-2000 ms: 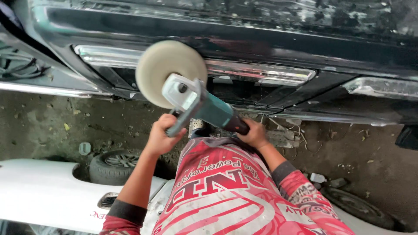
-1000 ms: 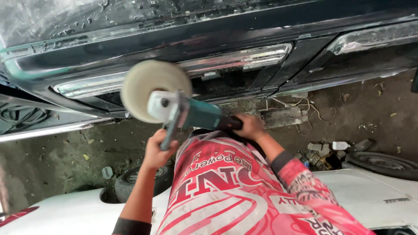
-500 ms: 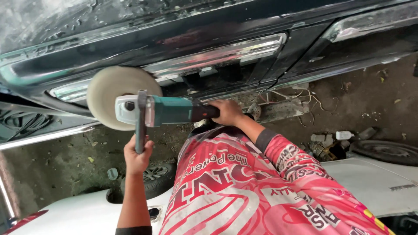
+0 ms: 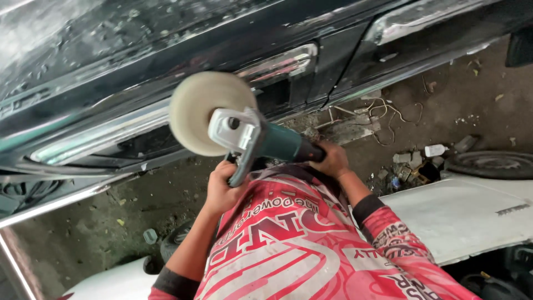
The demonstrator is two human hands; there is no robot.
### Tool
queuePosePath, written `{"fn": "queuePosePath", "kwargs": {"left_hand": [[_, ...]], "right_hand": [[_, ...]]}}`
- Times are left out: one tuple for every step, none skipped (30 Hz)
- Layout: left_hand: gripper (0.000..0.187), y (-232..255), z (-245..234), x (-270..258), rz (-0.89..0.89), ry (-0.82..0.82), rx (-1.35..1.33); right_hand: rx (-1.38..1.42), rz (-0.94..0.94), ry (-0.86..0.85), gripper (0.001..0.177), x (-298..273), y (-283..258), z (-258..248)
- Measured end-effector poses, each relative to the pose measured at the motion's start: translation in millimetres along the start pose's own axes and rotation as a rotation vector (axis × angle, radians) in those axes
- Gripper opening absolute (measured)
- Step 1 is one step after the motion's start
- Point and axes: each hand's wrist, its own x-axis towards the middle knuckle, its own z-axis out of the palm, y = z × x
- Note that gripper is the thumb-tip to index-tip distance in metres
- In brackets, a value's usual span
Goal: The person uses a rotary polisher with a buffing pad to polish the front bumper and chrome trim of a black car. They move the tool back and forth across the surface, focusing on the lower bumper area and the chrome accents.
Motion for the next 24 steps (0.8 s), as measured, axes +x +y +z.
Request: {"fn": "queuePosePath", "kwargs": {"left_hand": [[0.018,5.3,6.3,8.5,0.004,-0.008,0.002],[0.018,10.9,12.2,16.4,0.025,-0.055,0.030],[0.019,16.6,18.0,24.1,0.046,-0.103,0.058],[0.019,19.9,24.4,33.2,0.050,-0.108,0.063],[0.018,23.2,30.9,42.3,0.078,-0.153,0.047],[0.017,26.6,37.4,50.6,0.104,-0.201,0.030],[0.017,29.0,44.2,58.6,0.106,-0.208,0.035],[0.015,31.3,51.4,65.8,0.112,-0.241,0.045],[0.014,33.3,58.4,72.7,0.118,-0.274,0.055],[0.014,38.0,65.4,79.8,0.121,-0.282,0.056],[0.015,42.5,72.1,86.7,0.107,-0.316,0.099],[0.015,46.9,78.4,93.6,0.094,-0.349,0.142],[0.015,50.9,84.3,99.4,0.097,-0.356,0.144],[0.016,54.9,90.0,105.9,0.122,-0.376,0.147],[0.016,59.1,95.3,112.1,0.147,-0.396,0.150],[0.016,62.4,98.2,117.1,0.152,-0.401,0.151],[0.016,65.6,100.6,121.7,0.157,-0.392,0.141],[0.017,68.7,103.1,125.3,0.160,-0.382,0.129],[0.017,68.2,103.1,126.2,0.163,-0.384,0.129],[0.017,67.4,102.3,125.9,0.175,-0.397,0.129],[0.017,66.1,100.8,125.4,0.187,-0.410,0.130],[0.017,62.9,97.2,120.1,0.184,-0.407,0.131],[0.018,59.4,92.9,114.7,0.172,-0.392,0.132],[0.019,56.0,88.7,109.1,0.159,-0.374,0.132]], "right_hand": [[0.001,0.006,0.006,0.060,-7.6,7.3,-4.5],[0.068,0.006,0.019,0.060,-14.1,14.3,-8.3],[0.135,0.006,0.031,0.061,-20.7,21.1,-12.0],[0.139,0.009,0.038,0.061,-25.8,23.7,-14.8],[0.140,0.081,0.078,0.060,-31.0,26.3,-17.5],[0.143,0.157,0.118,0.060,-37.8,28.2,-20.0],[0.147,0.162,0.124,0.060,-40.1,28.5,-23.7],[0.136,0.202,0.151,0.057,-43.8,28.5,-27.4],[0.126,0.241,0.178,0.054,-47.5,28.3,-30.9],[0.126,0.248,0.184,0.054,-51.4,34.2,-30.6],[0.108,0.298,0.208,0.054,-55.4,39.8,-30.0],[0.091,0.348,0.232,0.054,-59.0,45.1,-28.9],[0.092,0.354,0.237,0.054,-61.9,47.3,-29.2],[0.082,0.368,0.268,0.050,-63.4,49.7,-29.8],[0.072,0.381,0.299,0.046,-64.9,51.7,-30.2],[0.071,0.384,0.305,0.046,-64.3,51.1,-32.1],[0.089,0.399,0.332,0.042,-63.7,50.0,-33.6],[0.106,0.412,0.355,0.039,-63.6,49.0,-35.7],[0.105,0.413,0.358,0.039,-63.9,51.2,-34.2],[0.120,0.421,0.350,0.038,-64.2,53.0,-32.2],[0.136,0.429,0.342,0.038,-64.5,54.2,-29.7],[0.137,0.426,0.339,0.038,-64.2,55.0,-27.4],[0.112,0.409,0.324,0.040,-63.8,55.2,-24.6],[0.087,0.389,0.308,0.042,-62.6,55.9,-22.5]]}}
